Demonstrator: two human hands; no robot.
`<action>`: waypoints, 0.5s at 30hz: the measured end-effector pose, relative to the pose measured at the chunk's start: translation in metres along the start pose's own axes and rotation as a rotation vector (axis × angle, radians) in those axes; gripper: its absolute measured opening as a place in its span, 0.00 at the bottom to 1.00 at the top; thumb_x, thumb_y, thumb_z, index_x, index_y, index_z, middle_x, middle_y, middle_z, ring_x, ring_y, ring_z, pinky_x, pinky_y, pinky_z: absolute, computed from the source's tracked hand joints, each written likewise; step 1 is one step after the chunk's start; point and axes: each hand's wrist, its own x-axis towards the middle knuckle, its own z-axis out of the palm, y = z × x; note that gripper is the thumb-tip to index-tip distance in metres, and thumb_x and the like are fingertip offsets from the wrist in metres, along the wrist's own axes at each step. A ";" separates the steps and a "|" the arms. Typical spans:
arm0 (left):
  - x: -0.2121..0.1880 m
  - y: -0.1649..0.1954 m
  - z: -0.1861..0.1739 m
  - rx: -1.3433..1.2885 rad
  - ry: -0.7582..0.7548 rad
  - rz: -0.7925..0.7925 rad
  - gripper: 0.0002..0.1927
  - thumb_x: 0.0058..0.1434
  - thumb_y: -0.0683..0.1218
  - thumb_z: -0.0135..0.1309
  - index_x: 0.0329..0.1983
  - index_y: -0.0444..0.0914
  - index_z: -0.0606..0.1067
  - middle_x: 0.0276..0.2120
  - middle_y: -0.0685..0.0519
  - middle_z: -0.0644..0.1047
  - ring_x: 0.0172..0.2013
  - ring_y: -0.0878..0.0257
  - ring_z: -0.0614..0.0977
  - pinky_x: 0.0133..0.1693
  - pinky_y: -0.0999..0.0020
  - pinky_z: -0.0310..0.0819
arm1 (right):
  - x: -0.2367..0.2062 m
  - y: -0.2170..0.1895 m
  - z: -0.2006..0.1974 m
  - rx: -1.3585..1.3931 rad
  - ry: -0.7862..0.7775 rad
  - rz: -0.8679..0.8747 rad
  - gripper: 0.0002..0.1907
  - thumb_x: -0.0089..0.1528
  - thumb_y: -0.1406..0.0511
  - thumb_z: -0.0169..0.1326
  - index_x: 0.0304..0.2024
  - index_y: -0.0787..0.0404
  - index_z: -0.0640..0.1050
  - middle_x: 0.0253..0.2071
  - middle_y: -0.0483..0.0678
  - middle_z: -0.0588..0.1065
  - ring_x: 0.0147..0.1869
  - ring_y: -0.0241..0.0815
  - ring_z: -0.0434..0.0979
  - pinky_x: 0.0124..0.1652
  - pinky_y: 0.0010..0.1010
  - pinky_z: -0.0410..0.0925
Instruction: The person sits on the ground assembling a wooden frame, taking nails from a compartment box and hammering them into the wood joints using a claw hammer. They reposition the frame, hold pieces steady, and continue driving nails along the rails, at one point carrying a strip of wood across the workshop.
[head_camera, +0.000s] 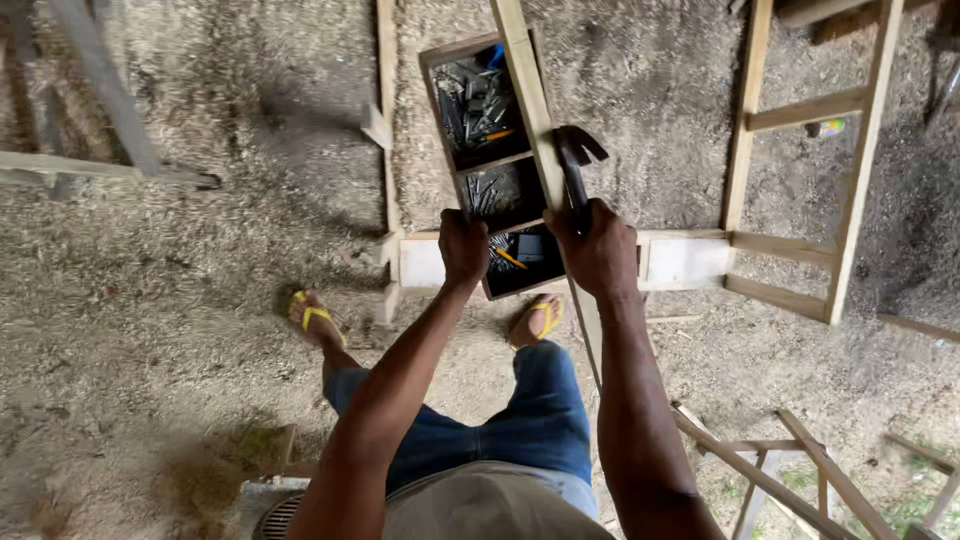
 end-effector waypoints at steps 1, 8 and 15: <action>0.010 0.000 -0.028 -0.007 -0.009 -0.003 0.12 0.55 0.43 0.51 0.37 0.32 0.66 0.35 0.36 0.73 0.40 0.37 0.76 0.45 0.44 0.69 | -0.003 -0.025 0.013 -0.011 0.019 -0.023 0.28 0.61 0.46 0.64 0.30 0.64 0.75 0.26 0.61 0.78 0.31 0.64 0.80 0.33 0.51 0.70; 0.068 -0.036 -0.244 0.046 0.001 0.096 0.12 0.56 0.44 0.52 0.36 0.31 0.66 0.35 0.35 0.72 0.39 0.37 0.74 0.44 0.43 0.68 | -0.040 -0.218 0.107 0.029 0.056 -0.070 0.26 0.60 0.48 0.66 0.31 0.64 0.76 0.26 0.60 0.77 0.29 0.61 0.80 0.29 0.50 0.70; 0.118 -0.050 -0.373 0.129 -0.023 -0.057 0.14 0.54 0.46 0.52 0.34 0.30 0.66 0.32 0.35 0.74 0.37 0.38 0.76 0.44 0.44 0.69 | -0.058 -0.335 0.144 0.162 -0.094 0.117 0.24 0.60 0.47 0.64 0.34 0.61 0.77 0.26 0.58 0.79 0.29 0.58 0.82 0.31 0.49 0.72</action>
